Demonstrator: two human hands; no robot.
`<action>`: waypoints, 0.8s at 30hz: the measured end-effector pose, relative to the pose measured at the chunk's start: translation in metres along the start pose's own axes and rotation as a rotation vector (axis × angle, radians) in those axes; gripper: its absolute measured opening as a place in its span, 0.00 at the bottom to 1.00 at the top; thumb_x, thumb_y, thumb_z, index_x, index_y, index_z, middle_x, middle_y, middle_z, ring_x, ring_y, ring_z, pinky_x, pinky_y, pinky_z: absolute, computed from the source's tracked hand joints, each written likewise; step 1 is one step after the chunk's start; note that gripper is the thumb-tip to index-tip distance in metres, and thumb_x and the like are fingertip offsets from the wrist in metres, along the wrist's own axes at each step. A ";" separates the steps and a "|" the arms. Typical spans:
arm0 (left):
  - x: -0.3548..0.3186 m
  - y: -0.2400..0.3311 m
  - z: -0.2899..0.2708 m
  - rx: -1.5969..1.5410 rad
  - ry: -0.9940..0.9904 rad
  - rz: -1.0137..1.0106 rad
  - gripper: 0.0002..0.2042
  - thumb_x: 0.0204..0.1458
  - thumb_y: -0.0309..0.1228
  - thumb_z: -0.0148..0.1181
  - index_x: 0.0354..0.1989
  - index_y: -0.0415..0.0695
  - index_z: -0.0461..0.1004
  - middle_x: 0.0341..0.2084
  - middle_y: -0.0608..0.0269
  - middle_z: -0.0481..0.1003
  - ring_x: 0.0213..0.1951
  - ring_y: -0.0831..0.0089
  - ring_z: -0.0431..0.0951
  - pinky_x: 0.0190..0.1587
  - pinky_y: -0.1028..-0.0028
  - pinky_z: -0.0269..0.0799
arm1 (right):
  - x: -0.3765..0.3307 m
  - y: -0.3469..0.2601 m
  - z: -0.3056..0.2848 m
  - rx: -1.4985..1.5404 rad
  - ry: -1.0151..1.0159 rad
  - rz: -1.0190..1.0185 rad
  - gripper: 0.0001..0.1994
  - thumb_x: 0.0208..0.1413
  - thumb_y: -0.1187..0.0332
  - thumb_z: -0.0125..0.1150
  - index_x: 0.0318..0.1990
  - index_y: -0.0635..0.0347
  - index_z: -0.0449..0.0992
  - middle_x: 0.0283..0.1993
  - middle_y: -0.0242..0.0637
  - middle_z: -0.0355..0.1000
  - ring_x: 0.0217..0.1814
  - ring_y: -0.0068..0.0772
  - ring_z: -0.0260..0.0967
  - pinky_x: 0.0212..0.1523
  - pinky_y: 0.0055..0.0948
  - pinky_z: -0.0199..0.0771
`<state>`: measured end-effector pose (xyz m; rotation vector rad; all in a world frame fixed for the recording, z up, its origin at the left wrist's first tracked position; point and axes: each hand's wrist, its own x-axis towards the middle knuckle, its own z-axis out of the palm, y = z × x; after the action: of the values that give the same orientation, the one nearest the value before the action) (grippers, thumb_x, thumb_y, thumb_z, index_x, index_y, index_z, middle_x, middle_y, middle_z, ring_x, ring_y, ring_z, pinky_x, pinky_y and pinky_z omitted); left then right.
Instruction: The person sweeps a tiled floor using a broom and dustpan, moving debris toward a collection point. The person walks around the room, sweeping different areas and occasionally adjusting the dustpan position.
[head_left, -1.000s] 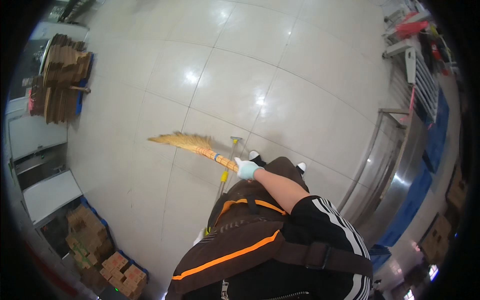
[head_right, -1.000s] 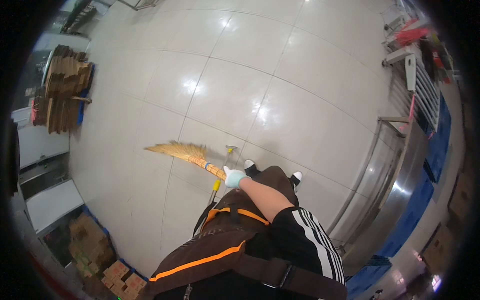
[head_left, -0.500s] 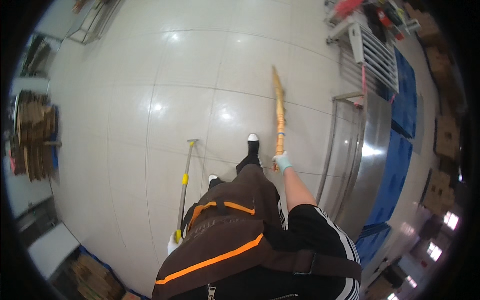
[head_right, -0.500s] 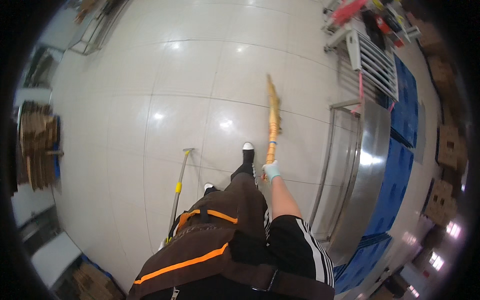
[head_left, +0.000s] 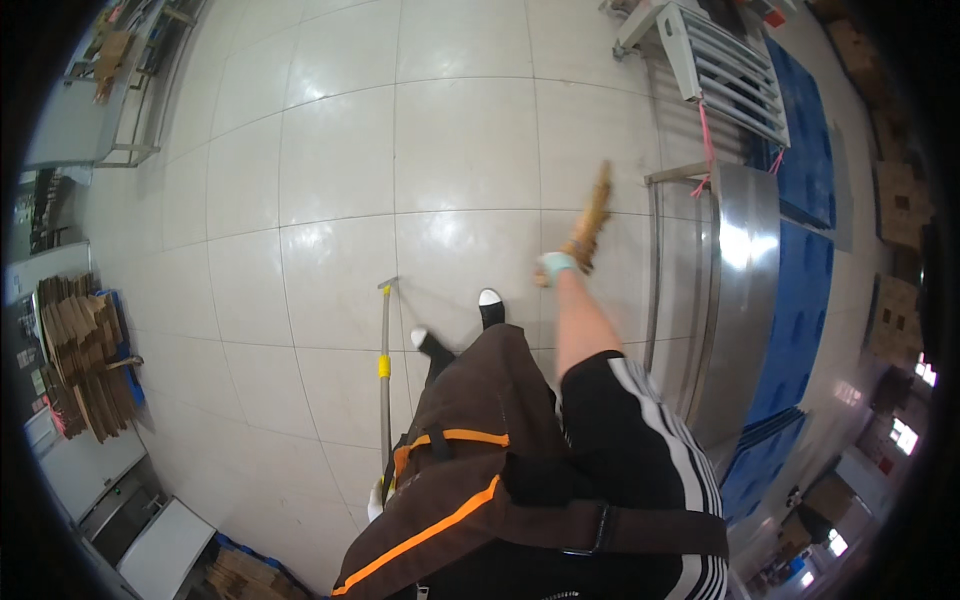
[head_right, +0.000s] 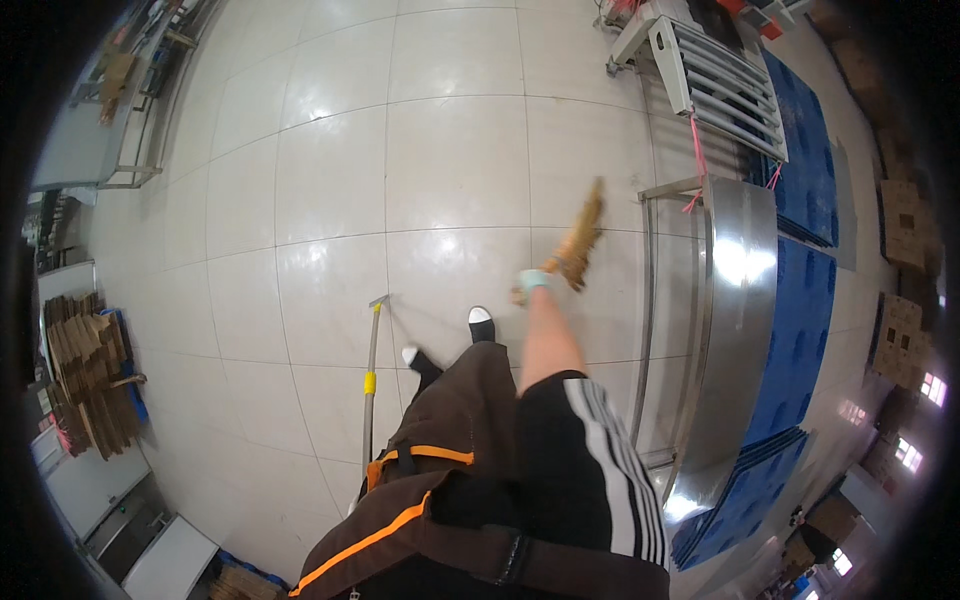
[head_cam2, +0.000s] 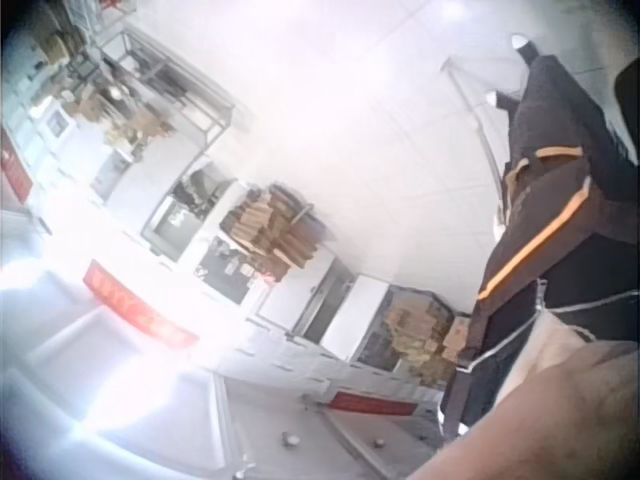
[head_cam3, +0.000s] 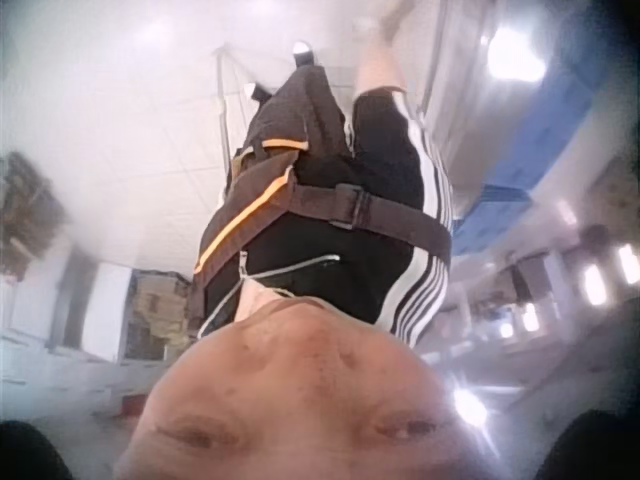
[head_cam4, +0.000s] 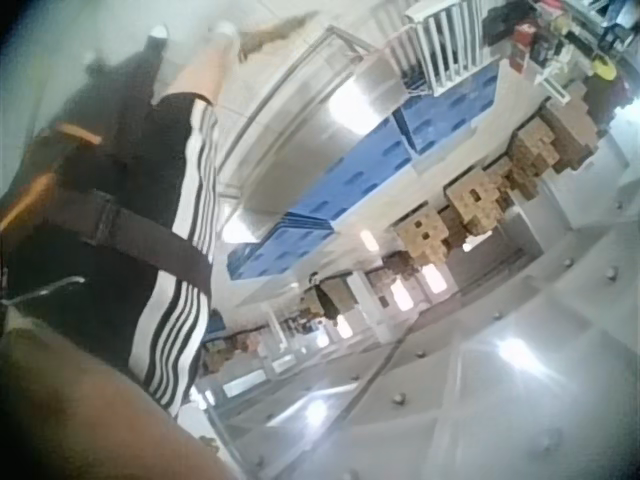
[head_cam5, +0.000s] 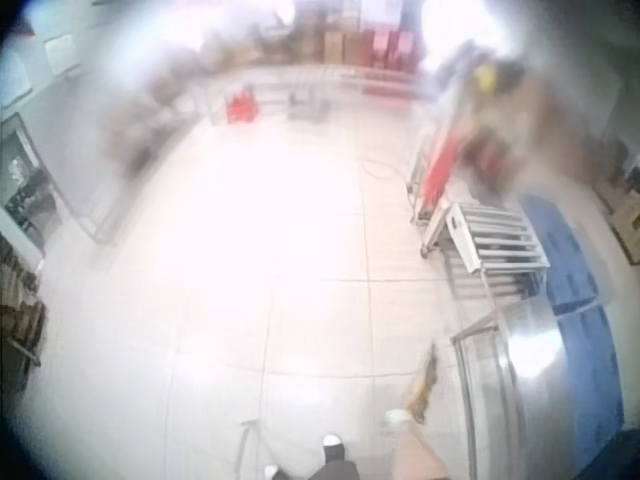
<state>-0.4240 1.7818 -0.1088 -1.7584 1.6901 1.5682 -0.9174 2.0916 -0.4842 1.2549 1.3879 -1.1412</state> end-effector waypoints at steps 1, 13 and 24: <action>-0.013 0.036 0.014 0.324 -0.020 0.131 0.18 0.54 0.26 0.50 0.53 0.37 0.63 0.43 0.57 0.71 0.43 0.70 0.72 0.47 0.76 0.66 | -0.009 0.002 0.045 -0.040 -0.004 -0.070 0.12 0.54 0.64 0.44 0.38 0.63 0.69 0.32 0.48 0.73 0.33 0.48 0.72 0.26 0.48 0.70; 0.104 0.173 0.043 0.429 -0.019 0.132 0.17 0.52 0.24 0.53 0.51 0.35 0.64 0.42 0.50 0.72 0.46 0.65 0.73 0.48 0.72 0.66 | -0.184 -0.061 0.199 -0.549 -0.463 -0.478 0.30 0.33 0.75 0.61 0.49 0.63 0.58 0.29 0.46 0.68 0.24 0.42 0.68 0.21 0.40 0.69; 0.183 0.334 0.099 0.613 -0.196 0.362 0.17 0.50 0.26 0.53 0.49 0.36 0.66 0.37 0.49 0.73 0.38 0.60 0.75 0.42 0.69 0.69 | -0.186 -0.109 0.028 -0.706 0.309 -0.661 0.28 0.42 0.69 0.49 0.56 0.60 0.55 0.29 0.53 0.71 0.31 0.49 0.72 0.32 0.44 0.70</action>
<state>-0.7951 1.6537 -0.1331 -1.0097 2.1618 1.1051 -1.0132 2.0298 -0.2987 0.4697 2.2819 -0.7382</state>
